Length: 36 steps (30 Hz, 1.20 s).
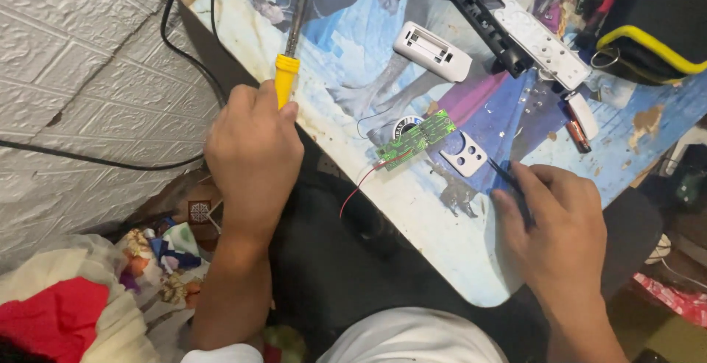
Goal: Soldering components onto a printed circuit board and using tweezers to adjust its position on a workbench.
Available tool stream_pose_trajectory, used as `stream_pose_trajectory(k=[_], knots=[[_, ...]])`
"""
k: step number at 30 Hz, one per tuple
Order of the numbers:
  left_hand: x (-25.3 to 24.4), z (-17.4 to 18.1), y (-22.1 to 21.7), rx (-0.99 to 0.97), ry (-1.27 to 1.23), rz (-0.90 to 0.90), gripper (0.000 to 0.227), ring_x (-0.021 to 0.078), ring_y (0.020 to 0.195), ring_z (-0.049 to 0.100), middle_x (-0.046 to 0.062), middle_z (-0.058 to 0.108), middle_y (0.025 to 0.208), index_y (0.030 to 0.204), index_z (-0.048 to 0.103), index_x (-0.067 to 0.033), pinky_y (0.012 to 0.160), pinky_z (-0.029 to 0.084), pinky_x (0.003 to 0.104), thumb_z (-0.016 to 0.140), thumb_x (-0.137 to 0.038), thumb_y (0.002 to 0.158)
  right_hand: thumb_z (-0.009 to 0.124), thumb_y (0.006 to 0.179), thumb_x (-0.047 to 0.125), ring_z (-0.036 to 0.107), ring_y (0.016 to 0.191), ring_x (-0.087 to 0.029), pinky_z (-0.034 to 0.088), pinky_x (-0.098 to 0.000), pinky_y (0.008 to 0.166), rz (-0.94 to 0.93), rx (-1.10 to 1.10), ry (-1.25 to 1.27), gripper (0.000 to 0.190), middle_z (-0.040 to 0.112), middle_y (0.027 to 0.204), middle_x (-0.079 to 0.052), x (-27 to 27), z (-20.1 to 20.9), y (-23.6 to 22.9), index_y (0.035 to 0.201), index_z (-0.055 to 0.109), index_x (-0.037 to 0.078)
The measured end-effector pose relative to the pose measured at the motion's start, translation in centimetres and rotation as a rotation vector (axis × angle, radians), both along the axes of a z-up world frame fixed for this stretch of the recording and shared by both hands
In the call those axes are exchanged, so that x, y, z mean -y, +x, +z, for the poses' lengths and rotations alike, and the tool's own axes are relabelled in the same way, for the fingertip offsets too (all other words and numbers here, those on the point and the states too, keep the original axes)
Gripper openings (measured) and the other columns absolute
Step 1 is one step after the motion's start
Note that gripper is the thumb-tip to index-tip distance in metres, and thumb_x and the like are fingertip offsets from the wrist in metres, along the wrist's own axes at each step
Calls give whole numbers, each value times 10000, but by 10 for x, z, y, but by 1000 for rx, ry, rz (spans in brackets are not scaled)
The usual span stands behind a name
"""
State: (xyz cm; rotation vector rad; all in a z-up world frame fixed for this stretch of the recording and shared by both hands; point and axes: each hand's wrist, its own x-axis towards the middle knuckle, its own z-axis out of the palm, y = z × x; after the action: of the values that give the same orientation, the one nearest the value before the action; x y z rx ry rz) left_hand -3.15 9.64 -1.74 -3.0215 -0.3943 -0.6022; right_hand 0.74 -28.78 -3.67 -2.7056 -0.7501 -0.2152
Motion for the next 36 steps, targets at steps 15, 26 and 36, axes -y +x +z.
stream_pose_trajectory(k=[15,26,36], knots=[[-18,2,6,-148,-39,191,478,375,968,690,103,696,1110,1421,741,-122,726,539,556,756,-415,1044,688,1158,181,733,1092,-237,514,-418,1090,-248,-259,279,182,805,1206,-54,-34,29,12,1281,784,87],[-5,5,0,-98,-119,170,704,320,1035,687,55,707,1147,1498,707,-100,776,547,488,787,-589,998,600,1143,116,711,1169,-230,534,-371,1065,-185,-544,535,345,742,1284,-137,-70,43,25,1447,710,-3],[68,47,-18,191,-488,-354,194,317,979,681,58,744,1202,1226,805,-127,844,500,493,822,-240,1069,690,1168,102,769,805,-127,623,-326,896,37,-200,444,549,848,1096,-74,-65,37,8,1698,564,35]])
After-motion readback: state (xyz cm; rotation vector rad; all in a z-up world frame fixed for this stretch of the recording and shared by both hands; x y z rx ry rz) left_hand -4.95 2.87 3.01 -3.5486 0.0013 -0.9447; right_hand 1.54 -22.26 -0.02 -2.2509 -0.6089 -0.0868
